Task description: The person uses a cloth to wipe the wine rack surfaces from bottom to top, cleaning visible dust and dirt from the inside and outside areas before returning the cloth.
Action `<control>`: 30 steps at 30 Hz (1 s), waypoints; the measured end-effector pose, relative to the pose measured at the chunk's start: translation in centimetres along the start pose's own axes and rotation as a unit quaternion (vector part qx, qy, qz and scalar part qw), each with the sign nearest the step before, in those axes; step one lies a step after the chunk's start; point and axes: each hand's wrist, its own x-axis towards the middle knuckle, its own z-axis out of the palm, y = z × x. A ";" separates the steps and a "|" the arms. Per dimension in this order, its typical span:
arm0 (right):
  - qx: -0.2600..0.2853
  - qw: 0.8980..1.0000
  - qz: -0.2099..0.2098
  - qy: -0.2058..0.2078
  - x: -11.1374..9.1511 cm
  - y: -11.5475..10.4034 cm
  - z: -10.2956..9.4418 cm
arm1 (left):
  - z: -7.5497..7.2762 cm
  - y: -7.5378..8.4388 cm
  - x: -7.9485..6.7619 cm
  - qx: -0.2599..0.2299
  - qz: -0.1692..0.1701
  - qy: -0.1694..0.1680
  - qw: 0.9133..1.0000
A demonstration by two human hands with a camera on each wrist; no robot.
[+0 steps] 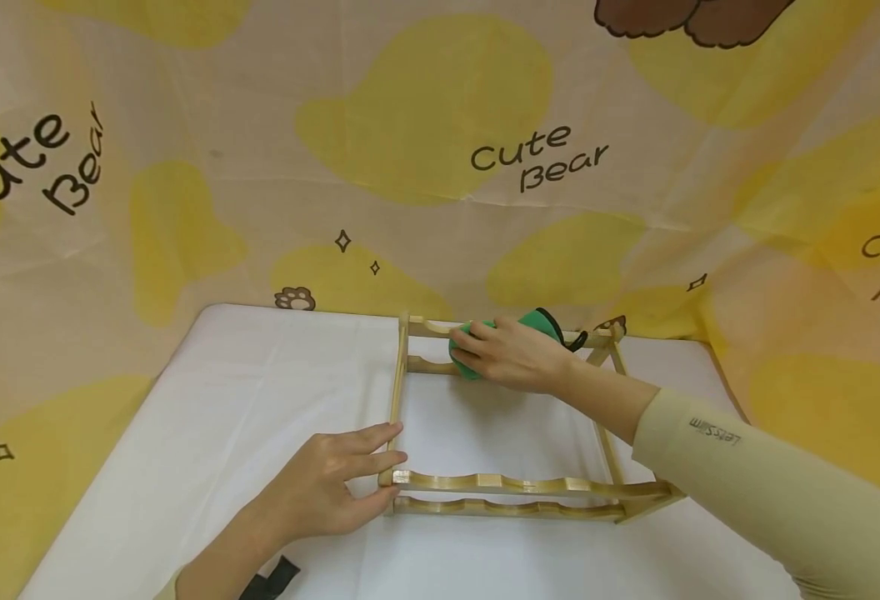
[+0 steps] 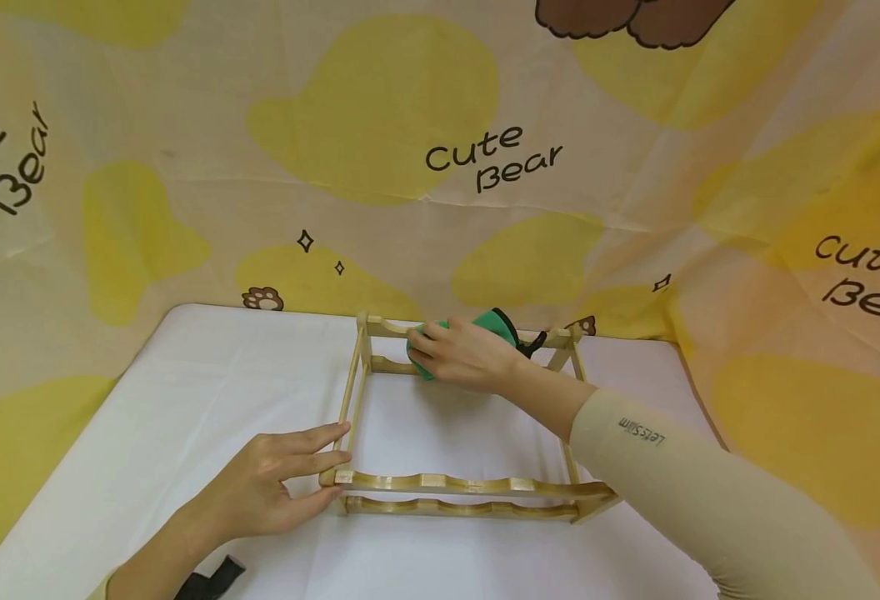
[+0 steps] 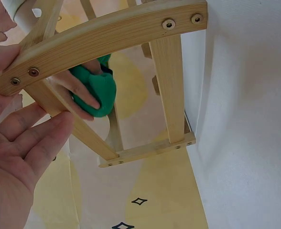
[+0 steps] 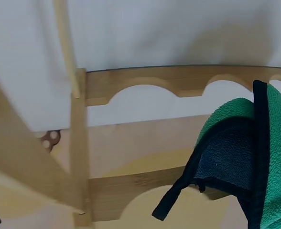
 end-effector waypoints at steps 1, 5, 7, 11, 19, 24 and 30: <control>-0.001 1.000 0.000 0.003 0.4 -0.1 -0.1 | 0.0 0.0 0.0 0.000 0.000 0.000 1.000; -0.005 1.000 0.002 0.007 1.7 -0.4 -0.4 | -0.1 0.0 0.0 0.000 0.001 -0.001 1.000; -0.005 1.000 0.007 0.008 2.3 -0.5 -0.5 | -0.2 0.0 0.1 0.000 0.000 -0.002 1.000; 0.004 1.000 0.013 0.016 3.4 -0.7 -0.6 | -0.1 0.0 0.1 -0.001 0.004 -0.002 1.000; 0.006 1.000 0.016 0.020 4.4 -0.6 -0.8 | -0.2 0.0 0.0 -0.001 -0.009 -0.005 1.000; 0.001 1.000 0.010 0.015 3.7 -0.2 -1.0 | -0.2 0.0 -0.1 0.000 -0.008 -0.005 1.000; 0.002 1.000 0.012 -0.015 1.5 0.7 -0.8 | -0.1 0.1 0.0 0.003 -0.007 -0.002 1.000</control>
